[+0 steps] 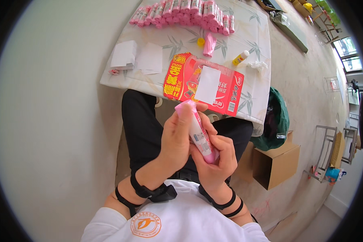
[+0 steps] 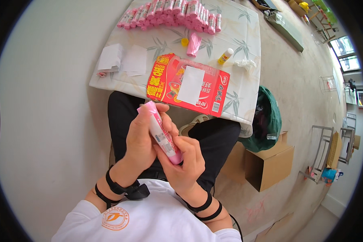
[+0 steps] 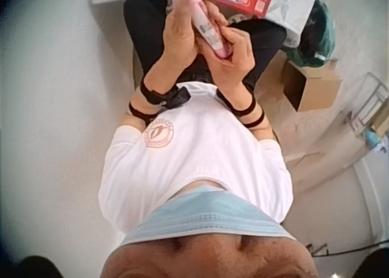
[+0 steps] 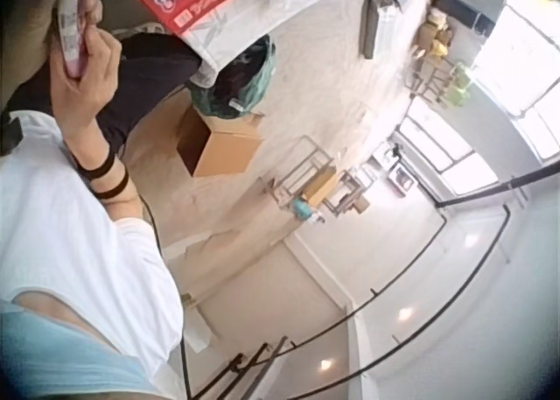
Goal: Manually applying labels to pink plastic products.
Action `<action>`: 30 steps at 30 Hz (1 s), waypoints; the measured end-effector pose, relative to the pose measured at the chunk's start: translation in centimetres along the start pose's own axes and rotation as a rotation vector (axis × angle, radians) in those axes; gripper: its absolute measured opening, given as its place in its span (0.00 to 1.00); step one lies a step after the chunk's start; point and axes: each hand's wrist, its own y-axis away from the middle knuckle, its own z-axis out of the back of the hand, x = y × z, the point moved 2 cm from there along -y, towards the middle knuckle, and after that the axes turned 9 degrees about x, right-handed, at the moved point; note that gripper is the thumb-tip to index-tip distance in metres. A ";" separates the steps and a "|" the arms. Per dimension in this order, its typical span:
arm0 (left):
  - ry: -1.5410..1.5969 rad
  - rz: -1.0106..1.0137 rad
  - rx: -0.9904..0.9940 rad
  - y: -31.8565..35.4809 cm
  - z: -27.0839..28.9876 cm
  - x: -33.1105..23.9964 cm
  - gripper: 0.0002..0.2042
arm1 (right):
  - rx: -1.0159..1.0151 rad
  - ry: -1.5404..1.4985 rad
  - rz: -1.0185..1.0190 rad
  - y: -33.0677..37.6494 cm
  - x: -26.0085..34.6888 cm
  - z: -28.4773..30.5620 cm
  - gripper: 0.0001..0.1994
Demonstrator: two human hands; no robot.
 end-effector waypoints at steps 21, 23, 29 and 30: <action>0.013 0.253 -0.040 1.1 4.4 0.3 0.21 | 0.153 -0.688 -0.706 -0.3 -4.2 0.8 0.15; 0.067 0.277 -0.026 1.5 3.7 -0.1 0.23 | 0.152 -0.735 -0.634 -0.5 -4.1 1.0 0.12; 0.141 0.312 0.129 3.0 1.5 -1.4 0.19 | 0.218 -0.958 -0.622 -1.8 -2.8 0.8 0.16; 0.138 0.318 0.131 3.3 1.3 -1.6 0.19 | 0.243 -1.078 -0.613 -2.1 -2.3 0.8 0.18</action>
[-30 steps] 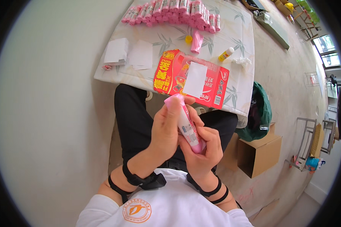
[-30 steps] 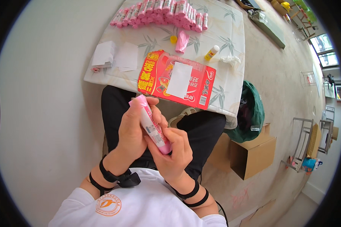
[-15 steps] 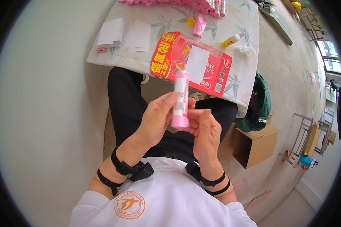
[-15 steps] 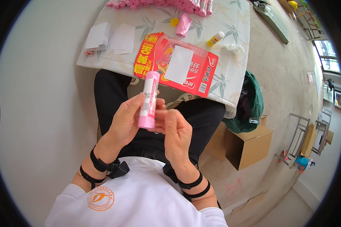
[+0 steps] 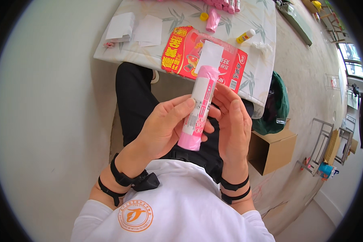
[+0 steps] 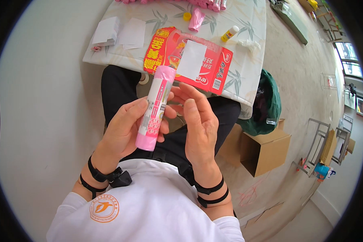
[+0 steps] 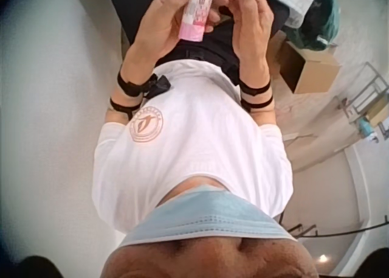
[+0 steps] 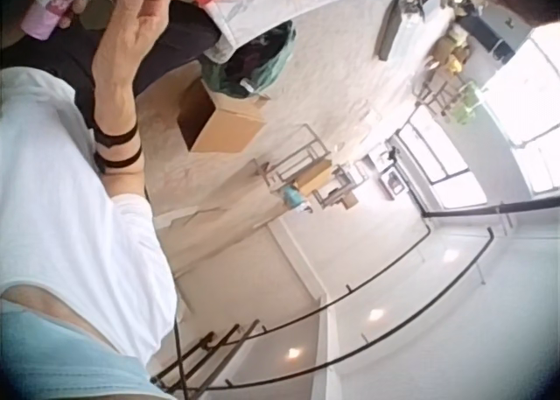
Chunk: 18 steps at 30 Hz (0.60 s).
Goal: Manually applying labels to pink plastic products.
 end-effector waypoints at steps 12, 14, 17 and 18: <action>-0.109 0.152 0.144 3.1 -3.8 0.3 0.22 | 0.101 0.179 -0.009 1.4 3.8 -3.8 0.37; -0.163 0.157 0.164 3.3 -4.0 0.3 0.22 | 0.048 0.243 0.011 1.6 3.9 -3.9 0.33; -0.183 0.175 0.190 3.4 -4.1 0.3 0.22 | 0.034 0.298 0.037 1.8 4.1 -4.0 0.28; -0.142 0.188 0.193 3.4 -4.0 0.3 0.22 | 0.028 0.316 0.047 1.8 4.2 -3.9 0.27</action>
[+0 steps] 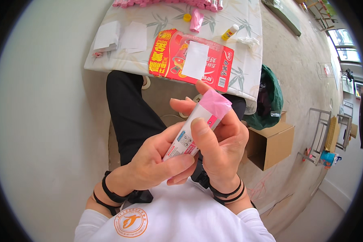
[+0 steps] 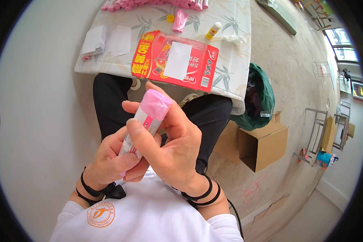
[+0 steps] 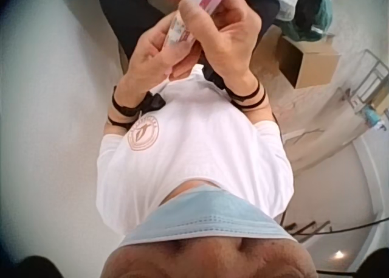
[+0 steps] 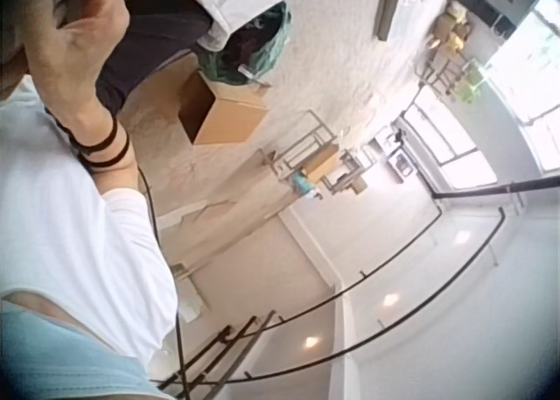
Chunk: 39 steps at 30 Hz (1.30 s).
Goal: Manually applying labels to pink plastic products.
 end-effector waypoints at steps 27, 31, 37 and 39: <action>-0.264 0.063 -0.115 0.2 2.8 -0.2 0.23 | 0.127 -0.354 -0.102 -0.9 -2.5 1.1 0.16; -0.314 0.103 -0.071 0.9 3.0 -1.2 0.23 | 0.268 -0.466 0.061 -1.4 -2.6 0.3 0.21; -0.446 -0.029 -0.058 0.5 4.0 1.0 0.25 | 0.345 -0.378 0.074 -1.3 -3.3 -0.4 0.05; -0.347 0.038 -0.112 0.2 4.8 1.6 0.26 | 0.318 -0.459 0.032 -1.7 -3.8 -0.3 0.05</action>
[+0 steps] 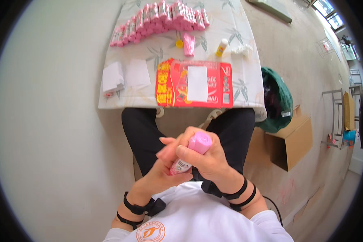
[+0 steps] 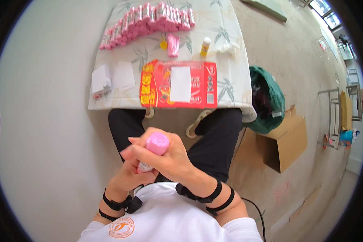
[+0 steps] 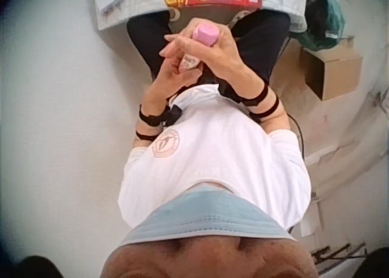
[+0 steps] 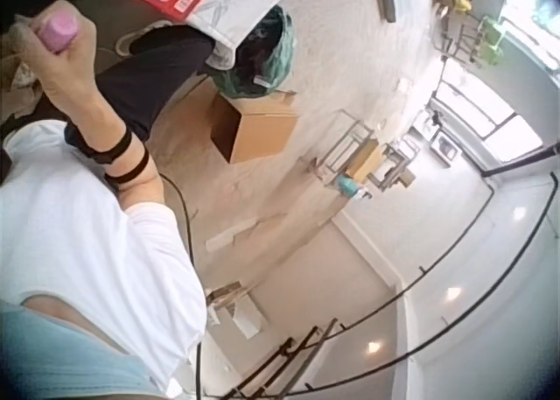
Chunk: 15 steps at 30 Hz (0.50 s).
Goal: Manually applying labels to pink plastic products.
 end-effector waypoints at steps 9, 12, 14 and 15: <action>-0.526 0.062 -0.026 -1.7 4.2 -1.1 0.24 | 0.018 0.185 -0.169 -1.8 -0.6 4.7 0.10; -0.716 -0.011 -0.051 -1.8 6.7 -2.6 0.24 | 0.191 0.591 -0.260 -1.8 -0.7 6.1 0.13; -0.588 -0.065 -0.178 -2.0 8.5 -3.6 0.25 | -0.040 0.499 -0.385 -2.1 -1.2 6.9 0.13; -0.185 -0.036 -0.222 -2.4 9.3 -3.7 0.24 | -0.032 0.510 -0.367 -2.6 -1.5 6.9 0.13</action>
